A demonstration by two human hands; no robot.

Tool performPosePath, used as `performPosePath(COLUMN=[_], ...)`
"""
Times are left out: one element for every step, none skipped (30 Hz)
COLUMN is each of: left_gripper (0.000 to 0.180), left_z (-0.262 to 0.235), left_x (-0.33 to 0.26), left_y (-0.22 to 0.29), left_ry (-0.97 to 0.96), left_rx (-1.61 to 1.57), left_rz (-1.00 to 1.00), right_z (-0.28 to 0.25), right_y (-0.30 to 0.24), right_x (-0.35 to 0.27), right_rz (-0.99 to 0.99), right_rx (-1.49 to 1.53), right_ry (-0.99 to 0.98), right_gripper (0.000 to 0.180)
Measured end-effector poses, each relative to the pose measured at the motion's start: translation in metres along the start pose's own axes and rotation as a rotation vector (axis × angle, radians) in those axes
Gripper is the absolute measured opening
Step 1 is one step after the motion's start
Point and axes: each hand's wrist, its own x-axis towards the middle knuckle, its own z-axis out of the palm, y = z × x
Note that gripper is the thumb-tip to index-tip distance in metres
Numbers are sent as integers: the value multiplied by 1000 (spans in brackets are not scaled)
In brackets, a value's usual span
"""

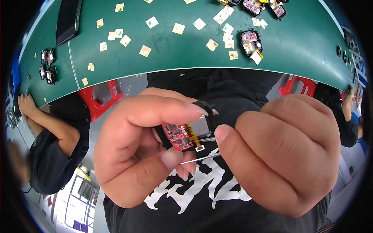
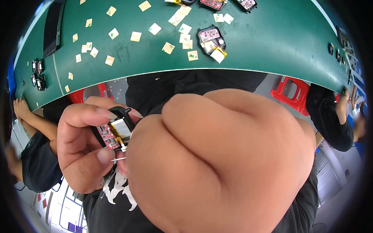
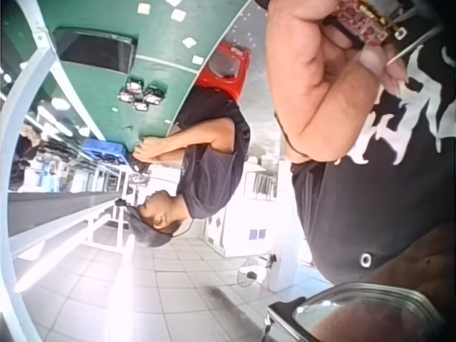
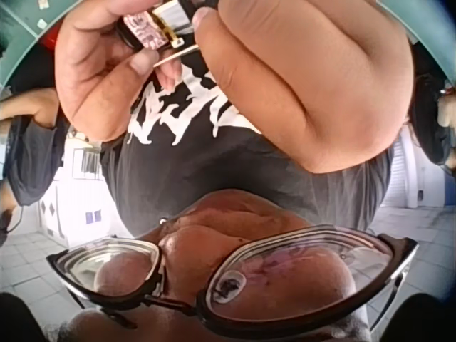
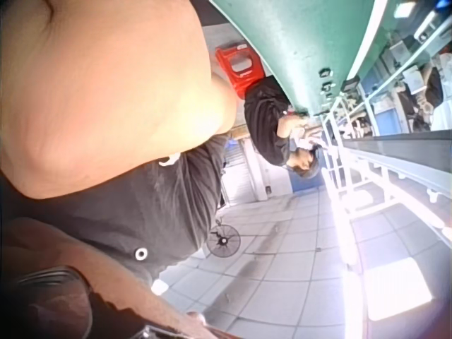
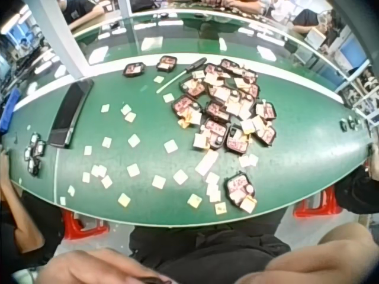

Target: Manually assemble components into small electronic housings on a factory production line.

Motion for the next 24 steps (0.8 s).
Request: performPosePath(left_gripper=[41,41,41,41,41,41,42,42,42,42,42,42,42,42,42,41,41,40,40,40,40,39,39,39], left_z=[0,1,1,1,0,-4,-5,-4,-3,-1,1,1,0,0,0,-1,-2,-4,-4,-5,-5,-4,-3,-2], left_x=[0,-1,-1,-2,-1,1,2,2,1,1,0,1,3,0,-3,-6,-4,-2,0,0,1,1,0,-1], left_y=[0,1,1,2,4,7,8,7,4,3,3,5,6,4,1,-1,2,7,9,9,7,7,5,4], left_ry=[7,15,19,13,-6,-36,-51,-48,-30,-15,-1,-5,-15,2,13,24,7,-9,-25,-30,-37,-36,-35,-27], left_rx=[-12,-24,-46,-56,-68,-69,-67,-62,-54,-45,-36,-30,-21,-9,7,15,23,24,28,29,34,38,46,53], left_rz=[-10,-19,-25,-34,-45,-58,-55,-50,-28,-20,-13,-20,-21,-14,-1,-5,-21,-55,-62,-64,-40,-25,-7,3], right_z=[1,1,2,2,1,1,0,0,0,0,-2,-3,-5,-3,-1,1,-1,-2,-3,-4,-4,-3,-3,-3], right_y=[-1,-2,-3,-4,-5,-6,-8,-8,-7,-6,-6,-8,-10,-10,-10,-10,-10,-10,-10,-11,-11,-12,-12,-13], right_x=[0,0,-1,-1,-1,-1,-1,-1,-2,-2,-3,-1,-1,-1,-2,-3,-2,-2,-2,-2,-1,0,-1,-2], right_rz=[29,45,61,65,72,78,79,70,62,61,61,75,88,77,68,60,75,92,107,109,113,114,113,109], right_rx=[18,28,40,45,39,33,26,35,41,50,53,47,43,55,64,79,73,69,66,69,73,73,77,79], right_ry=[8,14,20,24,27,30,33,26,19,14,11,7,0,-2,-4,-5,-4,-3,-3,-6,-11,-12,-10,-10], right_gripper=[29,29,29,29,29,28,28,28,28,28,28,28,28,28,28,28,28,28,28,28,28,28,28,28])
